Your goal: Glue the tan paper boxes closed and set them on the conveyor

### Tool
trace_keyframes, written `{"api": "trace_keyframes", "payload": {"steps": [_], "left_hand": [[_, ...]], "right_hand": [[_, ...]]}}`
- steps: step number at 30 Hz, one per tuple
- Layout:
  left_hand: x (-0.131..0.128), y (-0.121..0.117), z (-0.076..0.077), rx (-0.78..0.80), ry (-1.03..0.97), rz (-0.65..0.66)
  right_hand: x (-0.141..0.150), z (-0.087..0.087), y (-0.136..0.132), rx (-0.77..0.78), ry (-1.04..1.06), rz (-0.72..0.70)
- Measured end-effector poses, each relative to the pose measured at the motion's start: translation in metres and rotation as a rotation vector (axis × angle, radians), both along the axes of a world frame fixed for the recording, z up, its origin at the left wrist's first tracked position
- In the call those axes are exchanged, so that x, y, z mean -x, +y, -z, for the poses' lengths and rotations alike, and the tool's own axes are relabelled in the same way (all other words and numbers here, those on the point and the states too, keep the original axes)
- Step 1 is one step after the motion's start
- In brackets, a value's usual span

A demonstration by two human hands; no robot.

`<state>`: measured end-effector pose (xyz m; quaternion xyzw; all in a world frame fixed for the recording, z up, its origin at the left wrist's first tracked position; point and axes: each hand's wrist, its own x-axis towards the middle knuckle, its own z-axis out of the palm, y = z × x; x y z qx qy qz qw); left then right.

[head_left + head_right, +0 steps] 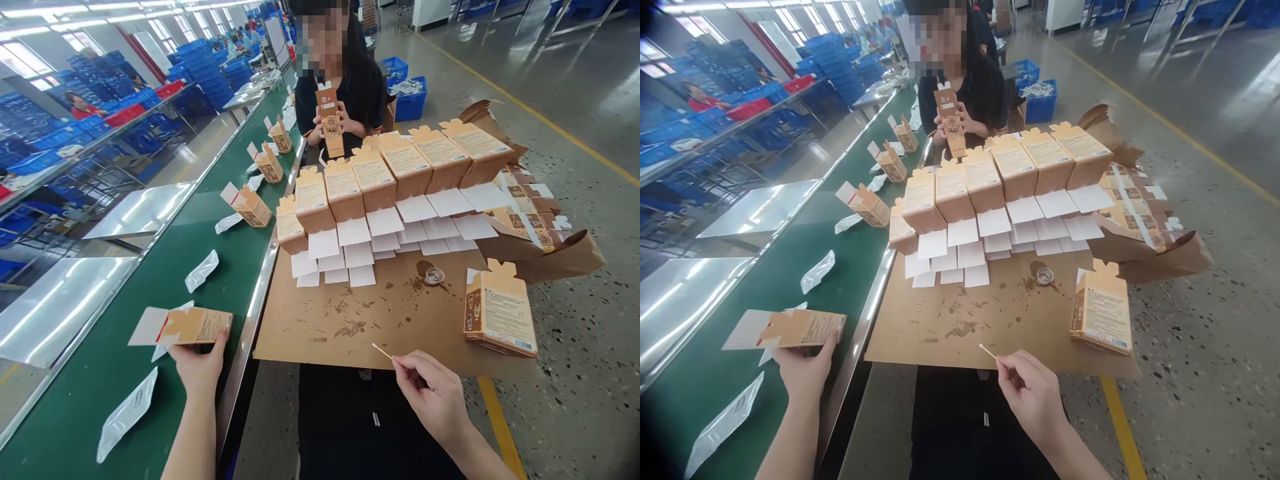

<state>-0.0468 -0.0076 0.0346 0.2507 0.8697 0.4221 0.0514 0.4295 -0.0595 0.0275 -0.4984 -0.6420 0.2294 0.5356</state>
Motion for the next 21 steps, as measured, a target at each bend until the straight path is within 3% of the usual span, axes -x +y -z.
{"api": "trace_keyframes", "payload": {"steps": [5,7,10,12,14,16,19,21], "left_hand": [[0.006,0.019,-0.01,-0.024,-0.115,0.098],[0.0,0.008,-0.009,-0.113,-0.105,0.105],[-0.015,-0.014,-0.005,-0.315,0.067,0.06],[-0.035,-0.012,-0.007,-0.457,0.133,0.122],[-0.063,0.015,-0.019,-0.519,0.025,0.249],[-0.096,0.064,-0.04,-0.453,-0.19,0.347],[-0.14,0.152,-0.072,-0.146,-0.374,0.467],[-0.159,0.195,-0.085,-0.004,-0.403,0.507]], "right_hand": [[0.0,-0.008,0.011,-0.03,-0.018,-0.003],[-0.008,-0.014,0.012,-0.041,-0.033,0.019],[-0.025,-0.022,0.008,-0.06,-0.057,0.062],[-0.033,-0.025,0.007,-0.078,-0.063,0.088],[-0.035,-0.028,0.008,-0.086,-0.059,0.1],[-0.032,-0.031,0.012,-0.079,-0.051,0.096],[-0.023,-0.036,0.019,-0.088,-0.048,0.089],[-0.019,-0.04,0.021,-0.11,-0.045,0.089]]}}
